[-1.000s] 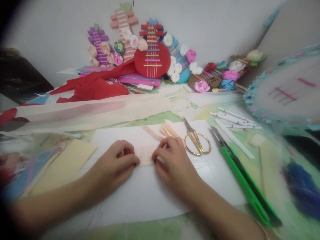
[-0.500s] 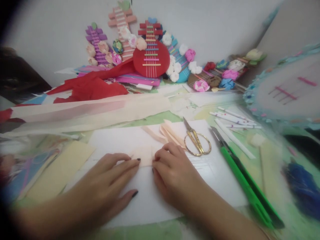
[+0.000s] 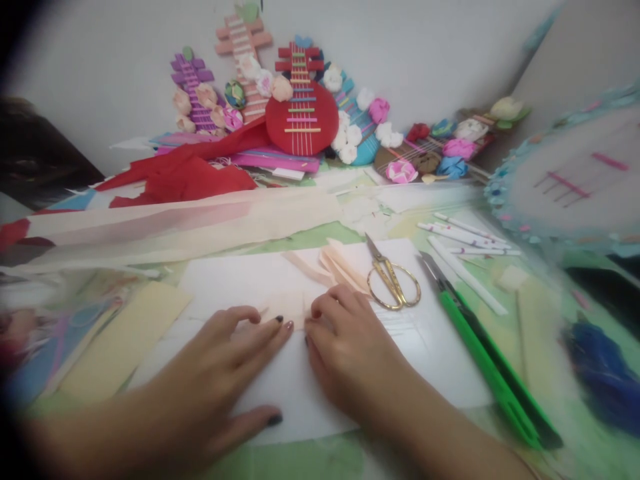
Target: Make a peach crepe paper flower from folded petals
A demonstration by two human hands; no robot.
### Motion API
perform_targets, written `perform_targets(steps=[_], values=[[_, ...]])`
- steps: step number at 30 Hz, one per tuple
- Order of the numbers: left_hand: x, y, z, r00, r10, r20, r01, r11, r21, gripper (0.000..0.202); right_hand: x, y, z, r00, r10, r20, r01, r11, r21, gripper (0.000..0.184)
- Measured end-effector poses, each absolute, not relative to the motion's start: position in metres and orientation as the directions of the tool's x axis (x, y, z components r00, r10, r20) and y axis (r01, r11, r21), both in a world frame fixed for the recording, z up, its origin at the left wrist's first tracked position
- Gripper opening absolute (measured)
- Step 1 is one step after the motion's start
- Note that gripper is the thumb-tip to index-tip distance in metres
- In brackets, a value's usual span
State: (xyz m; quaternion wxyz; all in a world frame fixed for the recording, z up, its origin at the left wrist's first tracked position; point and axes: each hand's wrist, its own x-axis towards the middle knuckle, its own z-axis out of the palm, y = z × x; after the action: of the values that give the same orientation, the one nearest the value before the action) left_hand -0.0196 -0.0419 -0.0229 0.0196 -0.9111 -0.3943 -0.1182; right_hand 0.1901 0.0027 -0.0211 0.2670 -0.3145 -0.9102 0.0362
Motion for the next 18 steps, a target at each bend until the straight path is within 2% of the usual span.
perform_targets(steps=[11,18], values=[[-0.0174,-0.0423,-0.0193,0.665,0.728,0.168,0.720,-0.684,0.112,0.064,0.1883,-0.0022,-0.0182,-0.709,0.534,0.460,0.532,0.834,-0.147,0.018],[-0.0174,-0.0412,-0.0196,0.665,0.726,0.175,0.720,-0.686,0.108,0.062,0.1868,-0.0049,-0.0190,-0.719,0.546,0.431,0.558,0.823,-0.112,0.017]])
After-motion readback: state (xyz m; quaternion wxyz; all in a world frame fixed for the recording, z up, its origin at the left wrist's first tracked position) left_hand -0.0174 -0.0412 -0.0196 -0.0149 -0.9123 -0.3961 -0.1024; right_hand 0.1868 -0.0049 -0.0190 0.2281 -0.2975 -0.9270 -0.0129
